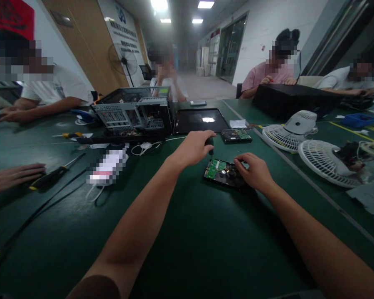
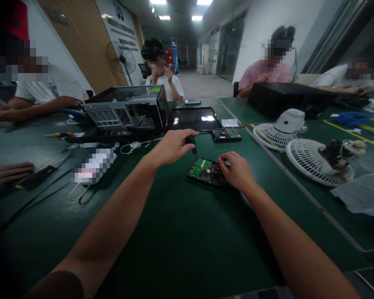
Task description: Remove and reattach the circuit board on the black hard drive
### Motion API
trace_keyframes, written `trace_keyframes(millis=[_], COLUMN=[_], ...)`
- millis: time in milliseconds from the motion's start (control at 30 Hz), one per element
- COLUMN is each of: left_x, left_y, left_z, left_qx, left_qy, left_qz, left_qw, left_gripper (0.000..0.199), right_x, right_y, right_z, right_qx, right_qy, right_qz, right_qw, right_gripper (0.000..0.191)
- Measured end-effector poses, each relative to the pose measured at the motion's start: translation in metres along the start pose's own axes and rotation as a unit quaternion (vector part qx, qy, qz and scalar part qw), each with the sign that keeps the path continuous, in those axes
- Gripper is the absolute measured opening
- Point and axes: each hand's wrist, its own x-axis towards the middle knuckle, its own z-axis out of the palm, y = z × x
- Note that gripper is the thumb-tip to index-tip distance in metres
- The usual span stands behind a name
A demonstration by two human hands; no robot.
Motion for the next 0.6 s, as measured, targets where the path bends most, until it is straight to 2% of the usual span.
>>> trace_keyframes(millis=[333, 600], left_x=[-0.0002, 0.0009], left_y=[0.0016, -0.0010], left_z=[0.0014, 0.0069], left_qx=[0.004, 0.003], left_qy=[-0.009, 0.006], left_qz=[-0.009, 0.004], left_qw=[1.000, 1.000], left_gripper=[0.041, 0.041], right_x=[-0.0020, -0.0030], right_y=[0.0048, 0.0054], right_z=[0.0014, 0.0024], right_qx=[-0.007, -0.006], right_qy=[-0.008, -0.006], right_qz=[0.009, 0.000], right_qw=[1.000, 1.000], right_gripper=[0.022, 0.022])
